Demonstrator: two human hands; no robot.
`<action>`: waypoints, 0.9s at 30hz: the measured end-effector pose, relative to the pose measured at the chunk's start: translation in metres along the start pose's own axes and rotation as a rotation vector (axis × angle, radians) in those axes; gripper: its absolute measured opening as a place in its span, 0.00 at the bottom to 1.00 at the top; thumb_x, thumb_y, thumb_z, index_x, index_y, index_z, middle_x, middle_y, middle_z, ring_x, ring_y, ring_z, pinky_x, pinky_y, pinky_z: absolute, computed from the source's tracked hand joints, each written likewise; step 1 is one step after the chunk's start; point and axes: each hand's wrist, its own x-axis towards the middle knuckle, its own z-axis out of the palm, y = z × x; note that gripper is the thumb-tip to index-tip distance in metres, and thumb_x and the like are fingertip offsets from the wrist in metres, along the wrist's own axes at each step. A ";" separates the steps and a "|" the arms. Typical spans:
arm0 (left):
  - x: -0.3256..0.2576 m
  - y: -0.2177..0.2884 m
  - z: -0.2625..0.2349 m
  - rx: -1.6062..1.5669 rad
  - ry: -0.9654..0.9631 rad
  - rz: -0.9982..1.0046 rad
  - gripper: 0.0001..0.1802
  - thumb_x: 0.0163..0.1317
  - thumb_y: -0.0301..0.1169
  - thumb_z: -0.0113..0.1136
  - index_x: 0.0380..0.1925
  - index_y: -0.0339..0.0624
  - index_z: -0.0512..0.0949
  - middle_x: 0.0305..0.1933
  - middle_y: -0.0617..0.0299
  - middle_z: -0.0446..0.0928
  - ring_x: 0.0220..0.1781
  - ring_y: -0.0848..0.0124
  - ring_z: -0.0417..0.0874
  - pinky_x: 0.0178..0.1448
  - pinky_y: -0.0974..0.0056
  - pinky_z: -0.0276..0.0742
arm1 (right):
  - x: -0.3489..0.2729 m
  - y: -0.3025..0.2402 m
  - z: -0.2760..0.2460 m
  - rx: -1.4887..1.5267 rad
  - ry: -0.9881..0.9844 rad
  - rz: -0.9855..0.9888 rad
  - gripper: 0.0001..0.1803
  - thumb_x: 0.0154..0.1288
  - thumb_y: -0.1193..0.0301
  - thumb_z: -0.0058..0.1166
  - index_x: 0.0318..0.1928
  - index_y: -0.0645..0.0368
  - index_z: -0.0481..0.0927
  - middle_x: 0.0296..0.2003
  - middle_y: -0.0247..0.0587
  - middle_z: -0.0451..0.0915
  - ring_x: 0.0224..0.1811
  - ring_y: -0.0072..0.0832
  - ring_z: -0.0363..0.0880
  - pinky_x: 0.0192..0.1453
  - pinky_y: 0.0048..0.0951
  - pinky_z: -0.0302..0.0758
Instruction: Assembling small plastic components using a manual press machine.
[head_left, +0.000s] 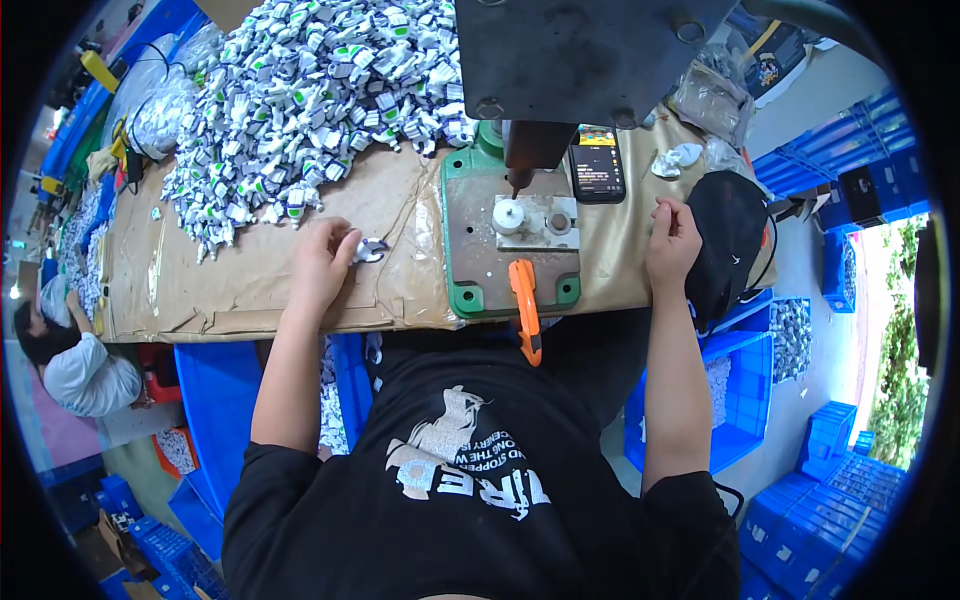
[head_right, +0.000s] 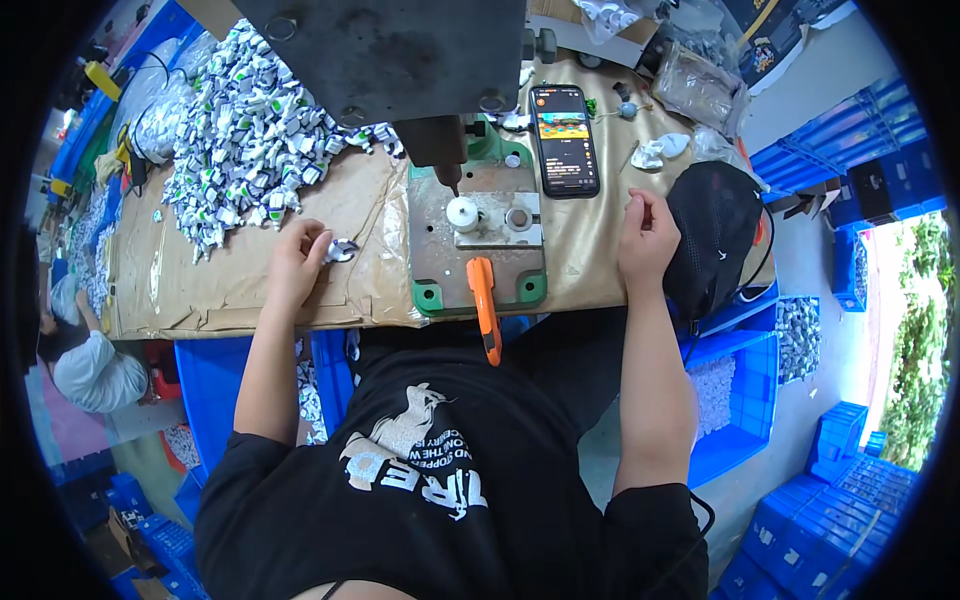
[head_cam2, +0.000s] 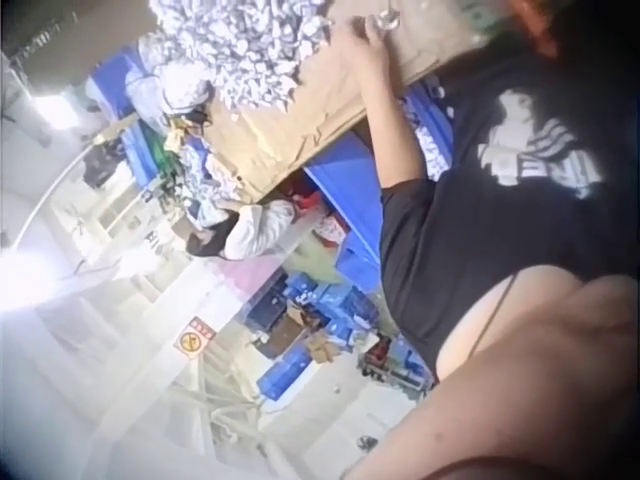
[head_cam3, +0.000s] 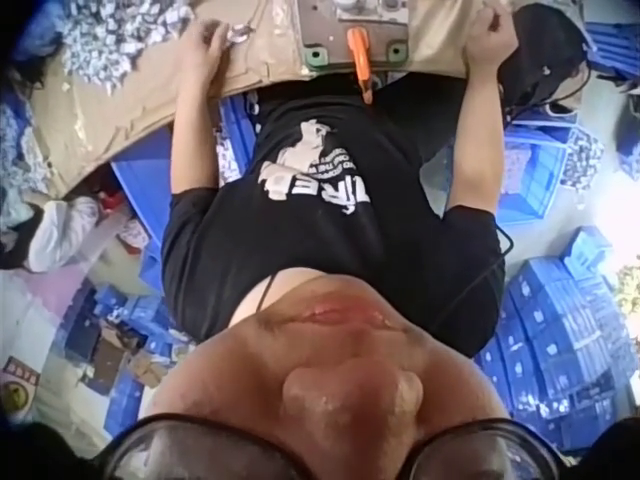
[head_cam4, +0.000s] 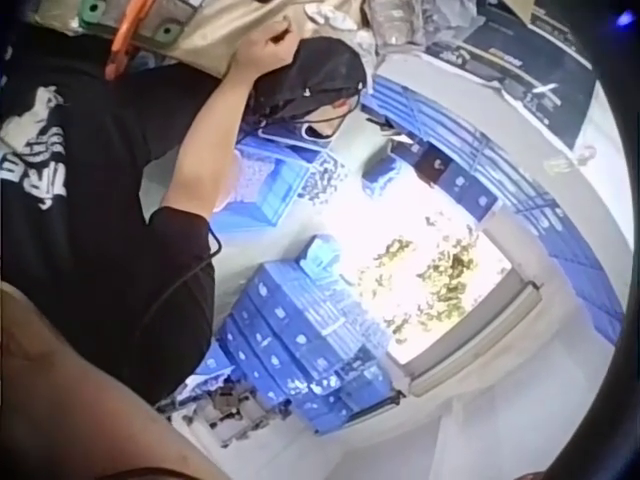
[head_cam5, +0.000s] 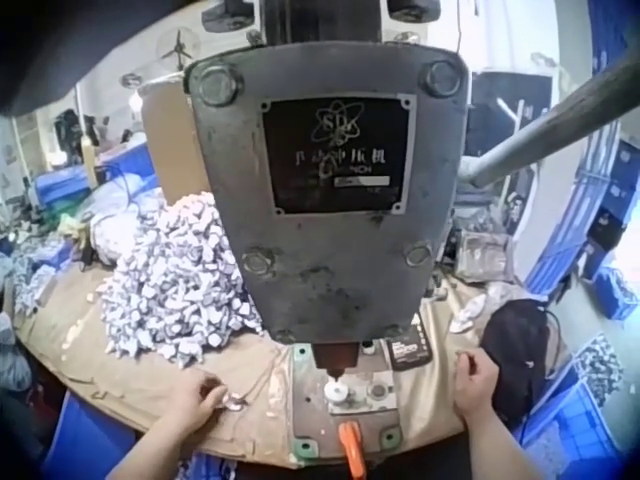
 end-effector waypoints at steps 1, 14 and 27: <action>0.000 0.006 -0.001 -0.002 -0.002 0.002 0.08 0.63 0.30 0.61 0.36 0.36 0.77 0.29 0.58 0.75 0.29 0.70 0.76 0.36 0.66 0.72 | -0.001 0.000 -0.001 -0.003 0.002 0.000 0.09 0.70 0.71 0.49 0.41 0.65 0.80 0.28 0.33 0.78 0.29 0.15 0.73 0.33 0.17 0.69; -0.015 0.035 -0.001 0.094 -0.345 0.349 0.13 0.52 0.33 0.67 0.35 0.40 0.78 0.34 0.54 0.75 0.36 0.57 0.78 0.41 0.58 0.75 | -0.002 -0.002 0.000 -0.023 0.004 -0.002 0.09 0.68 0.72 0.51 0.40 0.64 0.81 0.25 0.32 0.77 0.26 0.14 0.72 0.31 0.18 0.69; 0.017 0.060 0.032 0.206 -0.234 0.108 0.15 0.56 0.37 0.64 0.39 0.42 0.76 0.34 0.52 0.77 0.40 0.53 0.79 0.45 0.55 0.75 | -0.004 -0.005 -0.001 -0.037 -0.022 0.047 0.09 0.70 0.72 0.49 0.41 0.65 0.81 0.27 0.31 0.78 0.28 0.14 0.73 0.33 0.16 0.69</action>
